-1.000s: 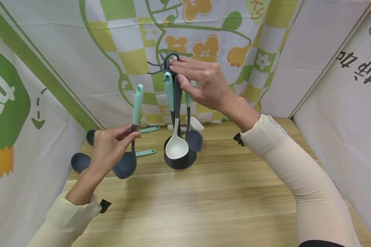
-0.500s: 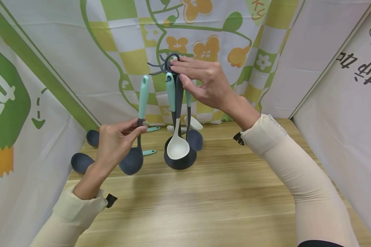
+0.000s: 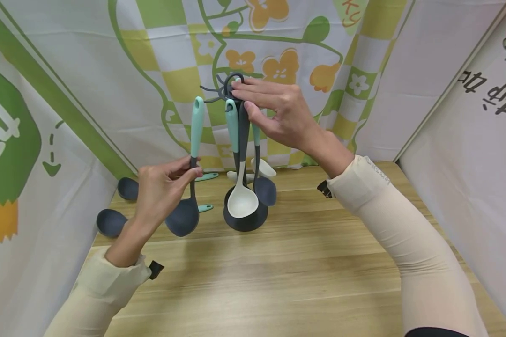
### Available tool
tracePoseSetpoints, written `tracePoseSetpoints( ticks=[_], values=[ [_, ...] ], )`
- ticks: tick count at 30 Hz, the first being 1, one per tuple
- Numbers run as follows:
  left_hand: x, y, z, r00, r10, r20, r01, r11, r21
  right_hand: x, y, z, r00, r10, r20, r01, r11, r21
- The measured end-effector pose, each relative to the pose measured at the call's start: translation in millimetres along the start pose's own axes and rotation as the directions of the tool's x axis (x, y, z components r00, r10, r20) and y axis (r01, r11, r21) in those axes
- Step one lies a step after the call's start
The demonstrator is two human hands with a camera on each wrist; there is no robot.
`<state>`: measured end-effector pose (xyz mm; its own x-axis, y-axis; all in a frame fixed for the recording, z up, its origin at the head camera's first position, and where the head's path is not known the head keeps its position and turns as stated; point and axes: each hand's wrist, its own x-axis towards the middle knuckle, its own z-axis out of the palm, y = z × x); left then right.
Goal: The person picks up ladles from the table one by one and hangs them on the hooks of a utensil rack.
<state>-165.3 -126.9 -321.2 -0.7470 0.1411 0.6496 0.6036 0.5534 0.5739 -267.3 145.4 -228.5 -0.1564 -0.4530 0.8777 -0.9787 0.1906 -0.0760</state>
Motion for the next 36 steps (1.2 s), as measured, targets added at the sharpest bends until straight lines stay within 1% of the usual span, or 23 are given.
tracePoseSetpoints(
  ticks=[10,17,23,30,36],
  values=[
    [3.0,-3.2,6.1,1.0,-0.013,0.005,0.013,1.0,0.003,-1.3,0.2,-0.8,1.0,0.001,0.0,-0.001,1.0,-0.012],
    [4.6,-3.1,9.1,1.0,-0.013,0.023,0.013,1.0,0.003,-1.1,0.3,0.0,1.0,-0.006,0.0,0.006,1.0,-0.022],
    [6.2,-2.4,12.6,0.999,-0.027,0.03,0.027,0.999,-0.017,-0.7,0.4,0.6,1.0,-0.006,-0.003,0.006,1.0,-0.019],
    [8.6,-3.1,20.5,0.999,-0.05,0.022,0.051,0.998,-0.04,0.3,0.2,-0.1,1.0,-0.01,0.0,0.01,1.0,-0.024],
    [11.1,-2.4,27.8,0.999,-0.048,0.022,0.049,0.997,-0.06,0.1,-0.1,0.0,1.0,-0.013,-0.003,0.012,1.0,-0.025]
  ],
)
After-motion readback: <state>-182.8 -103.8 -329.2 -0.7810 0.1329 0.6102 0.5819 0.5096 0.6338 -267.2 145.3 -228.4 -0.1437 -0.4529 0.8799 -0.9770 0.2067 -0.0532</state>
